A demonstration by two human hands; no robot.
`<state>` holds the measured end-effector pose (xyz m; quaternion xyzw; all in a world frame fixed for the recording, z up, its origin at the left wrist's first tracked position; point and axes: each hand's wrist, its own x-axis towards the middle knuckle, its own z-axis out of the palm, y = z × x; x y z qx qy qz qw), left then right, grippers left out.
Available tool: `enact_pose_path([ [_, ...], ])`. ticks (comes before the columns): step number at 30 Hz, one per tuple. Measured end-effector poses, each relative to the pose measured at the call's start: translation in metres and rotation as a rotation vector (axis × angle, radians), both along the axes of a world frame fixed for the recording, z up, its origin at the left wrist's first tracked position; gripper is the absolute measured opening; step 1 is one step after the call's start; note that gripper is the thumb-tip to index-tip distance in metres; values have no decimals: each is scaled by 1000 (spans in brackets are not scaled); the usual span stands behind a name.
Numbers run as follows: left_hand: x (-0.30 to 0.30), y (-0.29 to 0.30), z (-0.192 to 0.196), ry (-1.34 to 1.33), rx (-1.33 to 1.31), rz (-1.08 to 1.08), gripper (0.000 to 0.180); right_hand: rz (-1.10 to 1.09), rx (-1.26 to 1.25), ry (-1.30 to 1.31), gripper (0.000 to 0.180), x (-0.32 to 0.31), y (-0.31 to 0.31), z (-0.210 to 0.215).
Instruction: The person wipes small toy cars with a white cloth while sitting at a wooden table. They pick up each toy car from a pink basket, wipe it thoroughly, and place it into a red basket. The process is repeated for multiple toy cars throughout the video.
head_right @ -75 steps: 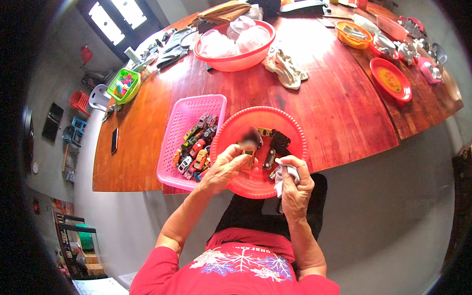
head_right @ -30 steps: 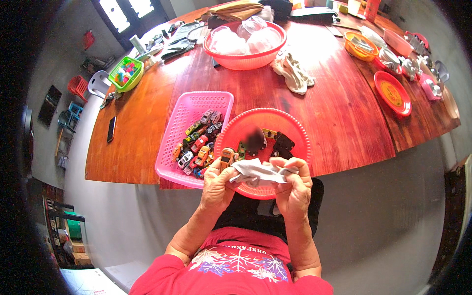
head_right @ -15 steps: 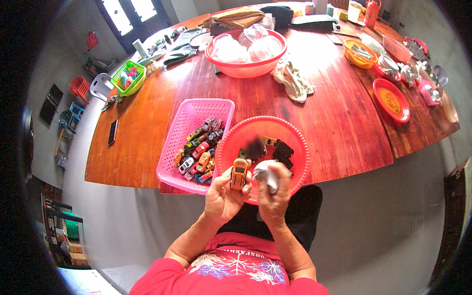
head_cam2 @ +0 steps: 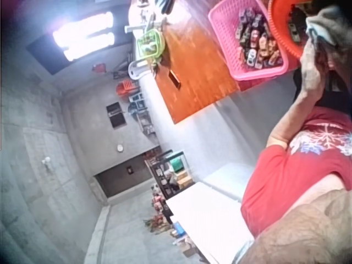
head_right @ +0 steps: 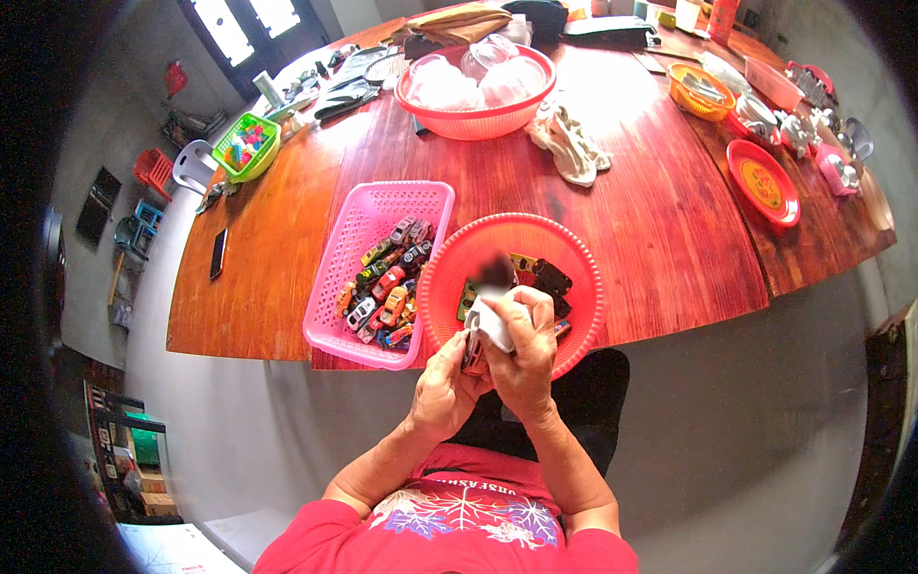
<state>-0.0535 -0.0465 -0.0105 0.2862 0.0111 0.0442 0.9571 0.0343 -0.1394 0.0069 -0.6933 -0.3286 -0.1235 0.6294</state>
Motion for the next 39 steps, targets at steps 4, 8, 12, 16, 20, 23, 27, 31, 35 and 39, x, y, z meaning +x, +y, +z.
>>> enact_pose_path([
  [4,4,-14,22,257,191,165,60,28,-101,-131,44,-12,-6,0],
  [8,3,-7,17,244,266,139,85,72,-177,-187,43,-35,-15,-9],
  [12,1,-9,10,221,411,172,86,76,-188,-160,41,-28,-17,0],
  [16,-1,-8,4,248,539,185,59,42,-77,-41,37,-6,-7,15],
  [20,0,-7,9,222,532,216,39,221,313,712,22,-10,0,5],
  [23,1,-8,5,228,469,234,36,58,114,354,26,-18,1,-2],
  [27,1,0,0,145,305,153,36,22,30,181,30,-23,-6,-7],
  [31,8,-5,5,160,78,220,35,-72,-95,-93,49,-37,-8,-14],
  [35,6,6,5,190,-89,178,37,22,-139,-142,42,-49,-15,-25],
  [39,5,14,-5,161,-136,192,35,141,-189,-111,41,-47,-25,-19],
])
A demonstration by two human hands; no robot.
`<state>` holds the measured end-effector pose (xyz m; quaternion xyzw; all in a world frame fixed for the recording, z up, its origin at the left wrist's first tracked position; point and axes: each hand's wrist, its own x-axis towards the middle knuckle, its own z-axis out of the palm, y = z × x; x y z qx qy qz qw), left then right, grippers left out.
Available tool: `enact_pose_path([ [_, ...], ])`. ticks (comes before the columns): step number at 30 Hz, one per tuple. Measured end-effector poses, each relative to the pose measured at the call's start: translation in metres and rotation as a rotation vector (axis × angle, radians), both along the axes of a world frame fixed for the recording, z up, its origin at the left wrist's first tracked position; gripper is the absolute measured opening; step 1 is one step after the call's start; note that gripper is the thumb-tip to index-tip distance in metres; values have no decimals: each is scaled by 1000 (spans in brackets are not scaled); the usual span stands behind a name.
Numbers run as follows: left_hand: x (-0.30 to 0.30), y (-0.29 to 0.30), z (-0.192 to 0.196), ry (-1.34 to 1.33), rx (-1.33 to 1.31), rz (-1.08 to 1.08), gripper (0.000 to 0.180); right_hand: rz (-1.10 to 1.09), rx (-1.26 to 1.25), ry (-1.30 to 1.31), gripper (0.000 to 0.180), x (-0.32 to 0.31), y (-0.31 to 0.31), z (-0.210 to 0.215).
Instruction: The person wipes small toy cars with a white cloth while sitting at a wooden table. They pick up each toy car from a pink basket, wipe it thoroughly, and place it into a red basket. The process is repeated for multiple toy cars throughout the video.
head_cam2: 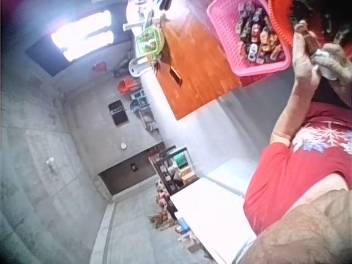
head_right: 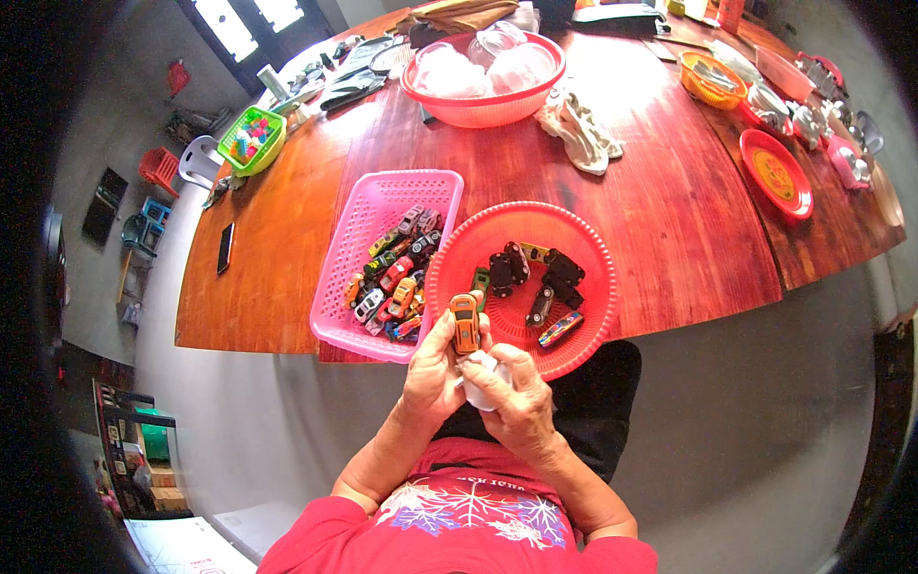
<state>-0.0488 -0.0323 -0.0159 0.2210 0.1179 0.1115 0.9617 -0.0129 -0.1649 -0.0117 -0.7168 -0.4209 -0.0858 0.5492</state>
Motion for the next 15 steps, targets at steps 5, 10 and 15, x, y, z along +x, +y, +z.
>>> enact_pose_path([
  [5,4,-9,-7,-37,-68,39,34,-85,92,16,44,16,6,11],
  [10,-1,-11,10,-28,-92,-69,36,-75,131,8,42,20,16,14],
  [15,-1,-13,12,32,-11,-84,34,-128,180,189,39,38,28,22],
])
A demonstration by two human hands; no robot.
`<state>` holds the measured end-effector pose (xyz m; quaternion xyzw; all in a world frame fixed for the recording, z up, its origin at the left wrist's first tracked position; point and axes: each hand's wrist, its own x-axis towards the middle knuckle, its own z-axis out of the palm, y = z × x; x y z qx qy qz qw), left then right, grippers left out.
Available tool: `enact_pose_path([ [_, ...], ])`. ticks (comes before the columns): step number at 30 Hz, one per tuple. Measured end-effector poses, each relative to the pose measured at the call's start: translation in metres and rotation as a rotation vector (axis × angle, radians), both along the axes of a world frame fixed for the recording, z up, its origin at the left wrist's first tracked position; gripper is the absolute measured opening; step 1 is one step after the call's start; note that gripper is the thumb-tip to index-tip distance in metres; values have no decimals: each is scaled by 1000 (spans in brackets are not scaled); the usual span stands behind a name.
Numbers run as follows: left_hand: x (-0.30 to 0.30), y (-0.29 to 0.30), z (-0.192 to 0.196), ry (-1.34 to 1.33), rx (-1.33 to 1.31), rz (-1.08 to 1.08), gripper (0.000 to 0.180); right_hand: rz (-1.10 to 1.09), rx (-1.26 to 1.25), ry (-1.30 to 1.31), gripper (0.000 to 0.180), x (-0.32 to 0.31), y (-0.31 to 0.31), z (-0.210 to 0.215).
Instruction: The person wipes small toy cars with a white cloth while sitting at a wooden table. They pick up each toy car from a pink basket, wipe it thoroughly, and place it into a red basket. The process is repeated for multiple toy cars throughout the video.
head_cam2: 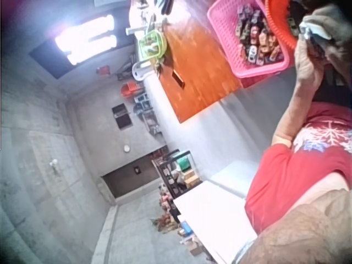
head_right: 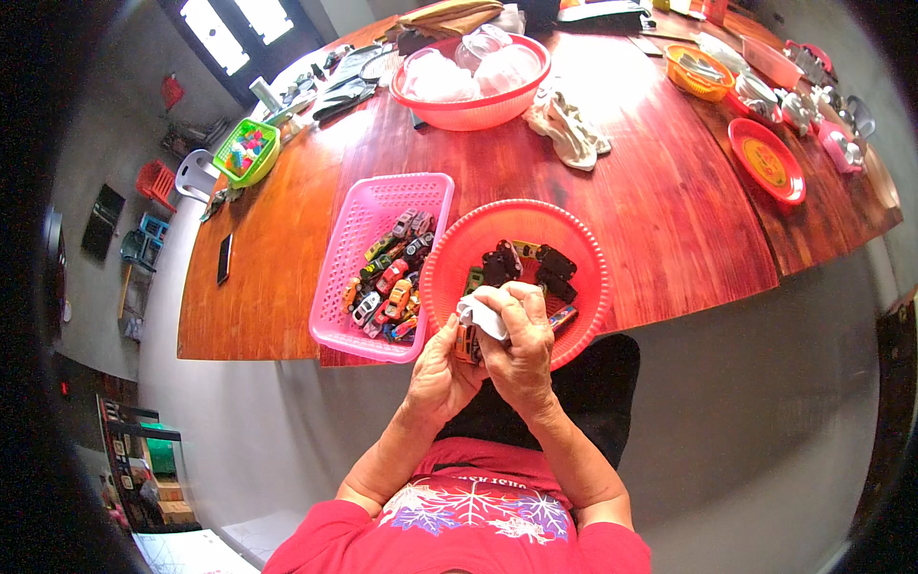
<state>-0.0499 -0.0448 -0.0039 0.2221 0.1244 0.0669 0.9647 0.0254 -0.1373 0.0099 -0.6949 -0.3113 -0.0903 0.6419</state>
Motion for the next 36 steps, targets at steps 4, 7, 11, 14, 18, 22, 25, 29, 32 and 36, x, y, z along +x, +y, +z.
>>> enact_pose_path([
  [4,5,5,-10,-57,72,22,33,1,-113,-143,44,-10,-5,-1],
  [7,2,10,-15,25,-4,52,33,37,-314,-292,45,-32,-16,-2],
  [11,3,8,-14,53,4,75,34,37,-455,-372,43,-40,-30,-5],
  [14,2,9,-21,13,-12,97,29,56,-533,-311,37,-32,-37,2],
  [18,7,6,-12,30,65,142,23,-1,-388,-367,40,-24,-30,-2],
  [22,6,14,-4,13,158,77,21,-8,-358,-382,39,-26,-24,-8],
  [25,5,11,-5,51,65,110,21,-118,-334,-289,37,-21,-29,-17],
  [29,-3,17,-12,-60,-81,-22,30,-48,-156,-177,41,-12,-37,-2],
  [32,3,6,0,66,-227,-38,28,176,-93,-227,39,-21,-30,-2],
  [36,1,-2,7,90,-108,-35,30,163,-122,-133,39,-19,-25,-2],
])
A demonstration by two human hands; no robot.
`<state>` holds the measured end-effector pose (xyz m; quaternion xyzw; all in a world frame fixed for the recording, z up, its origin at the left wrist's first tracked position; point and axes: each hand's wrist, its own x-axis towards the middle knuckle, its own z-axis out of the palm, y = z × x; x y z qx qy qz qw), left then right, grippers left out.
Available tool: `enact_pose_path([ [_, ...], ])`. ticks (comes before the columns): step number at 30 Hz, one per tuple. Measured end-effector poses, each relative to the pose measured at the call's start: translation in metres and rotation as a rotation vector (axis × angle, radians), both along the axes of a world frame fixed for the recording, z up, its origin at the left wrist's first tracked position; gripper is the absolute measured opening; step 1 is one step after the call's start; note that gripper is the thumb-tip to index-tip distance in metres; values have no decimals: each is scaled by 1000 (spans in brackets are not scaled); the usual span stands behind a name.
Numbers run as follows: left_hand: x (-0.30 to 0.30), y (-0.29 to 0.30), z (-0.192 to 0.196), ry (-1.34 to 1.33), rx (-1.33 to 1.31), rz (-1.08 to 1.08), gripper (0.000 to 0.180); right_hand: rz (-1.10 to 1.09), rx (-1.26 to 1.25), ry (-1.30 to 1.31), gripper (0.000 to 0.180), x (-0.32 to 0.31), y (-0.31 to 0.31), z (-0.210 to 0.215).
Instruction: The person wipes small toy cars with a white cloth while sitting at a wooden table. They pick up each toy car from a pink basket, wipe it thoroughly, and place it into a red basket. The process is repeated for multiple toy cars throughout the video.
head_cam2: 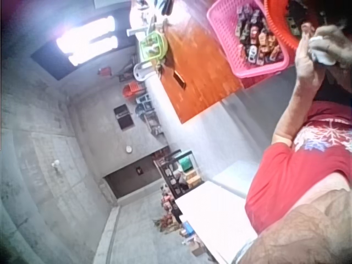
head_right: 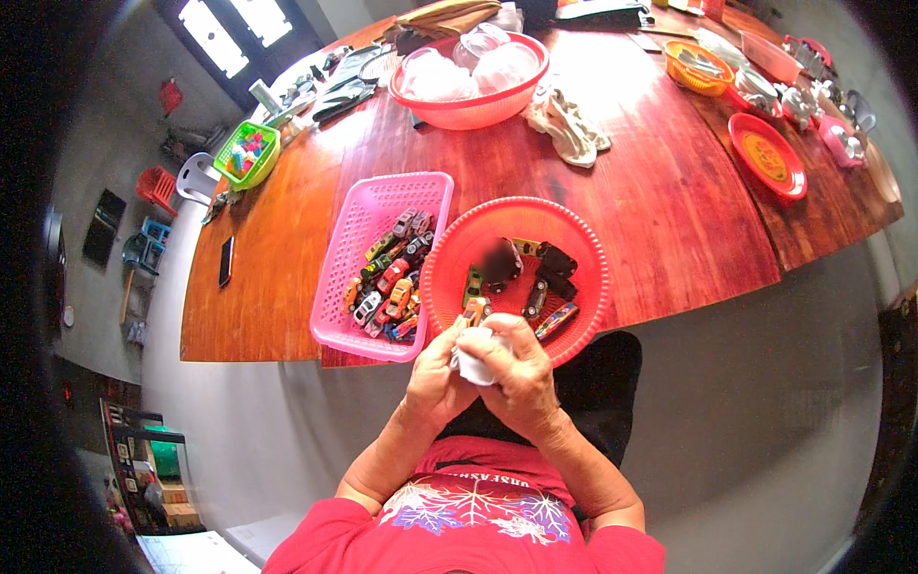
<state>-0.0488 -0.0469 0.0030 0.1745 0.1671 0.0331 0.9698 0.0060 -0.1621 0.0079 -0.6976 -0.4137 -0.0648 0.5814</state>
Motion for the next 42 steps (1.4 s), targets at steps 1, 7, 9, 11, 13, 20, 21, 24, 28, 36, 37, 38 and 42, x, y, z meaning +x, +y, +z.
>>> enact_pose_path([
  [1,-1,-2,0,4,67,-2,30,-34,39,27,39,4,1,6],
  [7,-16,7,-1,-136,359,-205,32,-196,90,184,33,37,-8,-1],
  [9,-18,9,1,-80,527,-216,33,-103,221,473,29,40,-17,8],
  [11,-18,9,2,-66,720,-228,32,60,218,497,29,37,-19,15],
  [13,-18,8,-4,-122,886,-205,28,149,90,418,30,30,-16,15],
  [20,-26,6,-3,-149,1129,-159,22,301,203,1003,17,30,-23,5],
  [21,-27,6,1,-161,1101,-163,23,270,212,1007,16,32,-22,1],
  [24,-27,7,9,-162,1069,-183,27,212,262,1007,14,31,-25,7],
  [28,-27,7,2,-200,1109,-210,28,304,212,695,14,27,-14,13],
  [36,-31,13,4,-113,954,-221,26,357,204,1104,16,27,-32,9],
  [37,-28,11,2,-142,939,-141,28,347,240,1066,17,26,-33,7],
  [38,-27,13,1,-141,960,-161,28,338,277,1027,17,25,-34,5],
  [42,-21,15,3,-140,1038,-177,32,323,122,539,21,25,-27,9],
])
